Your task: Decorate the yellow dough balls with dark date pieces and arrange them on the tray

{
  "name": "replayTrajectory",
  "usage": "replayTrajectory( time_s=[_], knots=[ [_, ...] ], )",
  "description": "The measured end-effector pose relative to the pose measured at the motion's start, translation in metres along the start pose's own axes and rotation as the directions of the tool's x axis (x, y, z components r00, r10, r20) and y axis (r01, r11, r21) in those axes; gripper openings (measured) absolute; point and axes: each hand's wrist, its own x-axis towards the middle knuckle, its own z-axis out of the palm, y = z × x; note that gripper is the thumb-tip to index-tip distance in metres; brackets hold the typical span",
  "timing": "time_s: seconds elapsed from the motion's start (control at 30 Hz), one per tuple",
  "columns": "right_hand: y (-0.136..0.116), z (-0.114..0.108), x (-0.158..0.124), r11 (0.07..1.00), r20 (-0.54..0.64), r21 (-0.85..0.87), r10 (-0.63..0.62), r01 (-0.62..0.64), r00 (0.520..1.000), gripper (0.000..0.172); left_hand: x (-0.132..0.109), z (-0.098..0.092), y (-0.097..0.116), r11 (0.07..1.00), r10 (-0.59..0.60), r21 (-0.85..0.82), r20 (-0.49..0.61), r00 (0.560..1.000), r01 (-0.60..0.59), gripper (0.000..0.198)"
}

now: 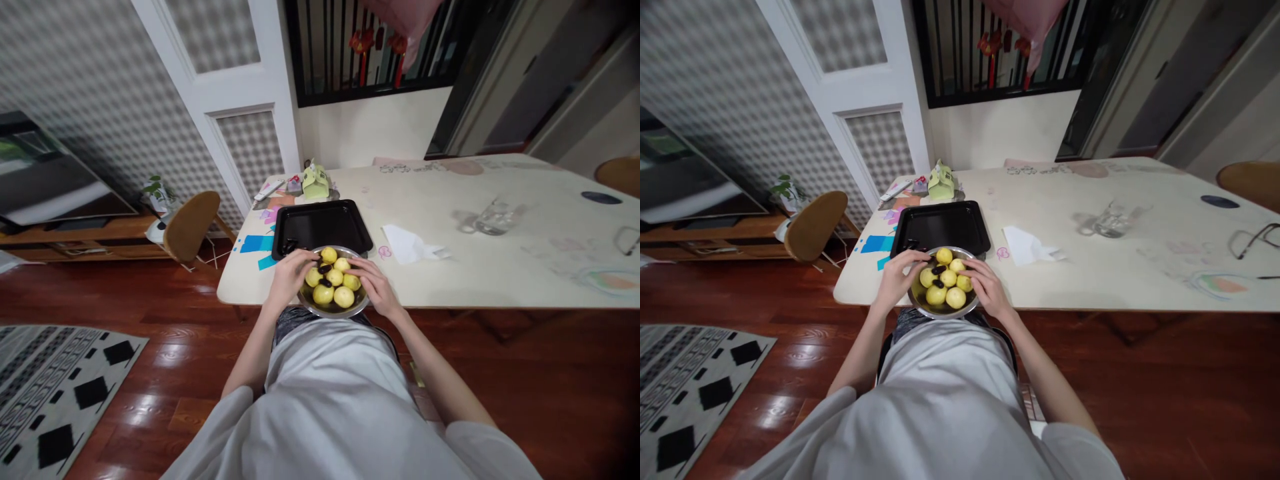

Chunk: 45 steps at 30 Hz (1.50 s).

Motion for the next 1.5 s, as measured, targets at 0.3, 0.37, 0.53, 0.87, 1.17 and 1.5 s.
replayTrajectory(
  time_s=[0.3,0.37,0.53,0.87,1.17,1.5],
  knots=[
    [0.0,0.001,0.0,1.0,-0.001,0.006,-0.002,0.002,1.0,0.043,-0.015,0.035,0.017,0.985,0.141,-0.135,0.257,0.956,-0.109,0.013],
    [-0.001,0.001,0.0,1.0,0.0,0.005,0.002,-0.002,1.0,0.043,-0.015,0.034,0.016,0.989,0.143,-0.079,0.282,0.949,-0.126,0.011],
    [-0.002,0.001,0.0,1.0,0.003,0.008,-0.005,0.005,1.0,0.042,-0.014,0.026,0.016,0.986,0.135,0.051,0.329,0.935,-0.161,0.015],
    [-0.001,0.001,0.0,1.0,0.0,-0.005,-0.008,0.008,1.0,0.042,-0.007,0.011,0.001,0.992,0.123,-0.025,0.225,0.967,-0.12,0.013],
    [0.003,0.001,-0.002,1.0,-0.012,0.006,-0.004,0.004,1.0,0.04,-0.003,0.0,-0.081,0.895,-0.246,0.359,-0.098,0.964,0.265,0.023],
    [0.002,0.001,-0.002,1.0,-0.002,0.005,0.004,-0.004,1.0,0.043,-0.009,0.009,-0.085,0.842,-0.3,0.455,-0.05,0.953,0.289,0.023]
  ],
)
